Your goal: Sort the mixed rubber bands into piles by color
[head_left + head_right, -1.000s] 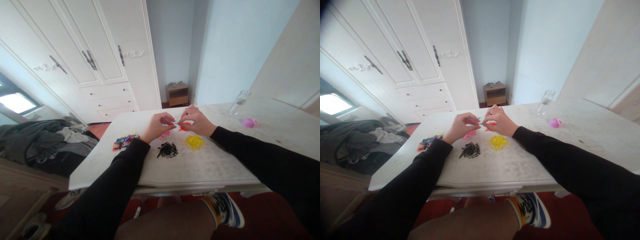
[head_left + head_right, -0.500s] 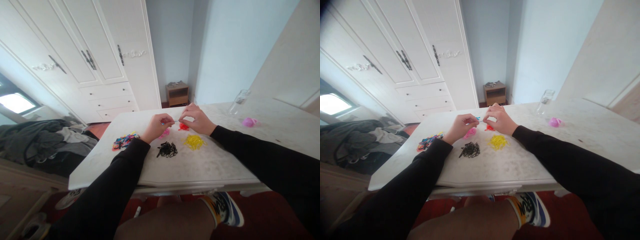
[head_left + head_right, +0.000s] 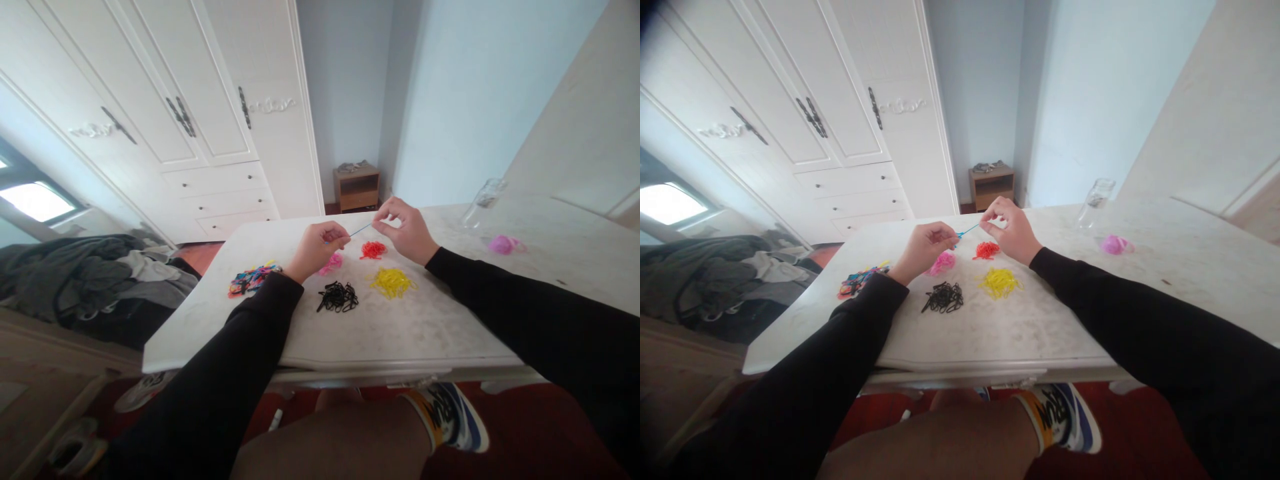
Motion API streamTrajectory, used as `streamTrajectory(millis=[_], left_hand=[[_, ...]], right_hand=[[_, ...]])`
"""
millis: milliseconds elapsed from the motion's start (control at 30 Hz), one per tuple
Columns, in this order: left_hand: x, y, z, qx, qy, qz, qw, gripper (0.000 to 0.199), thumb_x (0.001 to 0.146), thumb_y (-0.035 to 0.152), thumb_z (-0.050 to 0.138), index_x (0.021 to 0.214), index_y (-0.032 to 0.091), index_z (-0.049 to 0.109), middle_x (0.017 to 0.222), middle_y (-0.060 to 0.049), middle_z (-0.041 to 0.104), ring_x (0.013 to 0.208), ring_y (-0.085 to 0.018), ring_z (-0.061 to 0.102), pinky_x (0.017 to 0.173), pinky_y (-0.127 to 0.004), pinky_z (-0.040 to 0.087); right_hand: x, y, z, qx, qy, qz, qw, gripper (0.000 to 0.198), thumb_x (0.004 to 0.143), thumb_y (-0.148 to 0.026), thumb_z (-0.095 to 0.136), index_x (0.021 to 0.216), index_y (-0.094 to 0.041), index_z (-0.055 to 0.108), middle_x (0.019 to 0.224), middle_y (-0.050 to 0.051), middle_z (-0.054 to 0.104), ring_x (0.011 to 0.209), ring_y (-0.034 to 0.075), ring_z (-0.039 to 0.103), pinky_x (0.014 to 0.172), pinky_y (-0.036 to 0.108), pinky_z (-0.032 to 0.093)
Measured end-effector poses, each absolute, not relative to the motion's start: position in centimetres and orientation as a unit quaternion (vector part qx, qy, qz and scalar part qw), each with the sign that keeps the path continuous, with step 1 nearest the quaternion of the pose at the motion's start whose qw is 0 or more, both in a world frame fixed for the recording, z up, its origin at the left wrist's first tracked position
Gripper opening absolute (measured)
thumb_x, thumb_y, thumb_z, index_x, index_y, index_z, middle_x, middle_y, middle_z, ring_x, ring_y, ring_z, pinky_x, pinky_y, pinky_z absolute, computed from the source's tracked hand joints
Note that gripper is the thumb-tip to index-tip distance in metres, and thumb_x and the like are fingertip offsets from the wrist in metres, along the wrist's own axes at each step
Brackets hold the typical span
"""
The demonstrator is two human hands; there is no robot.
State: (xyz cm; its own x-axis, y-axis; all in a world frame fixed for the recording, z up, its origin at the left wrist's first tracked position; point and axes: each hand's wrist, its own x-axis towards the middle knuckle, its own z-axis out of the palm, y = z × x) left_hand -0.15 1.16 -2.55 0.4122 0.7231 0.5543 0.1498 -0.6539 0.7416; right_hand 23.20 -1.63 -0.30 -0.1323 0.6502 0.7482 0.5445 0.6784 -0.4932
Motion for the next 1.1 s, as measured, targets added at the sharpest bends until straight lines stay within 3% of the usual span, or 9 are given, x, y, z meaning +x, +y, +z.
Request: streamTrajectory(millis=[167, 367, 733, 1100], left_hand=[[-0.5, 1.0, -2.6, 0.785, 0.288, 0.465, 0.29, 0.009, 0.084, 0.024, 0.072, 0.08, 0.016, 0.07, 0.069, -0.003, 0.069, 0.064, -0.012, 0.063, 0.066, -0.026, 0.053], [-0.5, 0.7, -2.4, 0.792, 0.289, 0.462, 0.274, 0.009, 0.083, 0.024, 0.071, 0.079, 0.016, 0.07, 0.071, -0.003, 0.069, 0.066, -0.012, 0.061, 0.064, -0.025, 0.051], [-0.4, -0.5, -1.6, 0.829, 0.264, 0.413, 0.269, 0.013, 0.079, 0.026, 0.077, 0.087, 0.016, 0.077, 0.083, -0.006, 0.076, 0.065, -0.011, 0.065, 0.063, -0.025, 0.052], [-0.1, -0.3, -1.8, 0.835, 0.27, 0.409, 0.252, 0.015, 0.085, 0.031, 0.074, 0.082, 0.018, 0.079, 0.069, -0.003, 0.07, 0.059, -0.011, 0.057, 0.057, -0.025, 0.046]], right_hand=[[23.4, -2.0, -0.1, -0.356, -0.783, 0.109, 0.498, 0.015, 0.085, -0.03, 0.072, 0.075, -0.022, 0.067, 0.084, 0.004, 0.063, 0.086, 0.022, 0.058, 0.076, 0.038, 0.045], [24.6, -2.1, 0.2, -0.302, -0.854, 0.169, 0.388, 0.024, 0.083, -0.045, 0.079, 0.073, -0.024, 0.075, 0.087, 0.005, 0.071, 0.09, 0.024, 0.059, 0.088, 0.045, 0.043], [24.0, -2.1, -0.2, -0.304, -0.841, 0.145, 0.423, 0.026, 0.083, -0.051, 0.078, 0.076, -0.026, 0.078, 0.084, 0.006, 0.071, 0.089, 0.025, 0.059, 0.087, 0.047, 0.045], [23.5, -2.2, -0.4, -0.317, -0.842, 0.136, 0.415, 0.027, 0.085, -0.05, 0.076, 0.076, -0.025, 0.077, 0.082, 0.005, 0.07, 0.088, 0.024, 0.058, 0.086, 0.045, 0.045]])
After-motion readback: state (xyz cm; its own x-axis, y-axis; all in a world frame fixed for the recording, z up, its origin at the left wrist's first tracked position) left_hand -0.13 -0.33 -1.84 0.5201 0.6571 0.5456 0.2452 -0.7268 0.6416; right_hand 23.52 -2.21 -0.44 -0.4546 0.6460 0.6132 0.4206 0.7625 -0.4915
